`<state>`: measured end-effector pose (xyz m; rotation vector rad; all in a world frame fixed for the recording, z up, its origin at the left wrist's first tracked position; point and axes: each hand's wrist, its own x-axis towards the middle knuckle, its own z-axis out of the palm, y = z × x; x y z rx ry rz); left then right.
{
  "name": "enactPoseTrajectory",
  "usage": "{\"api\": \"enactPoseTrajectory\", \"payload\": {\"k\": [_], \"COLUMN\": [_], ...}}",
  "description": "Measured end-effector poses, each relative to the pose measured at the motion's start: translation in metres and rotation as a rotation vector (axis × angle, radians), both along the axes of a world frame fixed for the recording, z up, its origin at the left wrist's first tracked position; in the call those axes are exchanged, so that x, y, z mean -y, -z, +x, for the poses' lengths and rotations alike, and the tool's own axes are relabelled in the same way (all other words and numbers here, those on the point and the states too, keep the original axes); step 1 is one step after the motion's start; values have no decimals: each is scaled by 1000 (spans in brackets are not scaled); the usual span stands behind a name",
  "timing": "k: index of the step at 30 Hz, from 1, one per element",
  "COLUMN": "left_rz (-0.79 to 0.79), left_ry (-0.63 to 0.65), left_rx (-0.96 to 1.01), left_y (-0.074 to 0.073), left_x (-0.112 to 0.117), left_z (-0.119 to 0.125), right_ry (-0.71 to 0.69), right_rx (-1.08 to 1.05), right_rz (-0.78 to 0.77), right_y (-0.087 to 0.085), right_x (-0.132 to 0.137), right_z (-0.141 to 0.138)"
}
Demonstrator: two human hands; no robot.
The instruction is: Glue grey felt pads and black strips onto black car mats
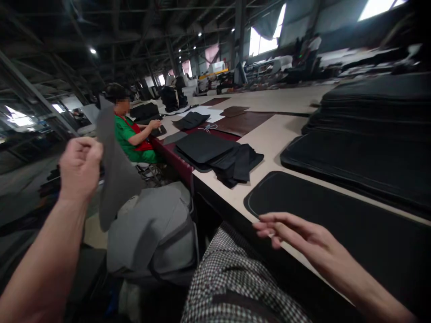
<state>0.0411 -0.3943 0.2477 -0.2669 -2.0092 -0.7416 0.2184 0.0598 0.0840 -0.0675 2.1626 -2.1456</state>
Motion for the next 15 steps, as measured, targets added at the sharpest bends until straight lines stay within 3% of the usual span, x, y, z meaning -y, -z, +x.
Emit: {"api": "enactPoseTrajectory", "payload": {"k": [2,4,6,8,10,12,14,15], "left_rz": [-126,-366,-519,-577,-552,-454,-263,-126], "left_ry": [321,680,1024,1276,1448,1580,1635,1596], "left_rx": [144,375,521,571,601,693,893,1007], "left_y": [21,46,77,107,132,149,163,172], "left_x": [-55,-110,-158,-195,-217,-225,-220,-213], "left_z": [23,49,74,96,113,123,126,123], "right_ry": [-68,-119,-111,-55,42,137,191,201], "right_rx": [57,113,181,241,281,302,315,321], "right_rz": [-298,-535,-642,-609,-478,-354,-281,-259], "right_y": [-3,-5,-7,-6,-3,2,7,10], "right_x": [10,15,14,10,6,4,3,3], "right_z": [-7,-12,-12,-6,2,12,22,26]}}
